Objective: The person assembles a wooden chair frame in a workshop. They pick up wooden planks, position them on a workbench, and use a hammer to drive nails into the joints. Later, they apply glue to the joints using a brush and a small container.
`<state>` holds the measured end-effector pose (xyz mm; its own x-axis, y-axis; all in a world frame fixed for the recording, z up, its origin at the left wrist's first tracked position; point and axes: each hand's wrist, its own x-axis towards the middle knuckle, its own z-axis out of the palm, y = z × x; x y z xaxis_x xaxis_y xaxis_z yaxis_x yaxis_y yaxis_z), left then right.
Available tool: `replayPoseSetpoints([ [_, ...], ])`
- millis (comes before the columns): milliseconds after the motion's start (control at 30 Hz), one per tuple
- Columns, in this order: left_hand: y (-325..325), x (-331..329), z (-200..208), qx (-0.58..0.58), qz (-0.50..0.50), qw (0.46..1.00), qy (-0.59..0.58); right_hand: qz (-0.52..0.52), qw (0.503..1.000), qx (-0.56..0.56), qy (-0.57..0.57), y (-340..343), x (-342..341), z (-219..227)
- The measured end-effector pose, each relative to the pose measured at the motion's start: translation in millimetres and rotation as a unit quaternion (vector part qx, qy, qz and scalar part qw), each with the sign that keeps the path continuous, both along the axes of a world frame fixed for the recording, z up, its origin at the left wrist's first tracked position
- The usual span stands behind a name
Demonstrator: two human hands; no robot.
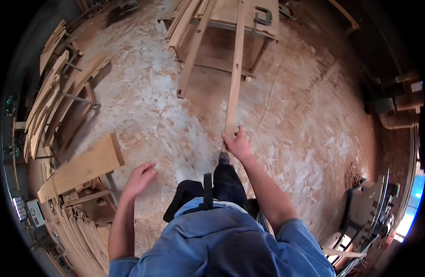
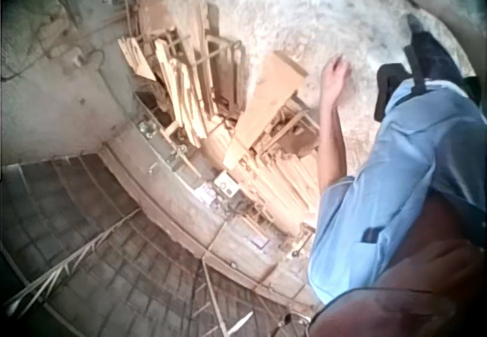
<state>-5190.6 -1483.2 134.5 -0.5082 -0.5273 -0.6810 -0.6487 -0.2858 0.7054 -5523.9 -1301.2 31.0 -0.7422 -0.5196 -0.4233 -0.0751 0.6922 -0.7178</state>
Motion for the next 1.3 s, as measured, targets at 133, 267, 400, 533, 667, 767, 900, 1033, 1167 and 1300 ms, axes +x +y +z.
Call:
replayPoseSetpoints([
  [133,-59,-97,-5,0.018,0.033,0.998,0.04,-0.006,0.998,-0.044,0.052,-32,0,2],
  [267,-117,-178,-88,-0.078,-0.009,0.997,0.02,0.005,1.0,0.0,0.0,-21,-8,-14],
  [400,-150,-248,-112,-0.098,-0.041,0.994,-0.007,-0.025,0.97,0.041,-0.239,-10,-32,23],
  [533,-170,-281,-160,0.04,0.083,0.993,0.075,-0.118,0.932,-0.175,-0.294,4,-21,10],
  [667,-168,-292,-146,0.158,0.065,0.977,0.13,-0.181,0.907,-0.154,-0.347,-8,-13,23],
  [767,-155,-276,-155,0.03,0.013,0.994,0.1,-0.202,0.857,-0.186,-0.437,-25,-8,32],
  [900,-81,-259,-94,-0.141,-0.071,0.987,-0.031,-0.232,0.813,-0.201,-0.495,-22,-7,27],
  [1033,-26,-206,-80,-0.156,-0.069,0.982,-0.084,-0.217,0.783,-0.227,-0.537,-29,-8,33],
  [1167,20,-159,-84,-0.095,-0.038,0.993,-0.067,-0.207,0.717,-0.242,-0.62,-12,-17,6],
  [1300,46,-139,-67,-0.092,-0.001,0.994,-0.061,-0.229,0.69,-0.308,-0.614,-6,-18,19],
])
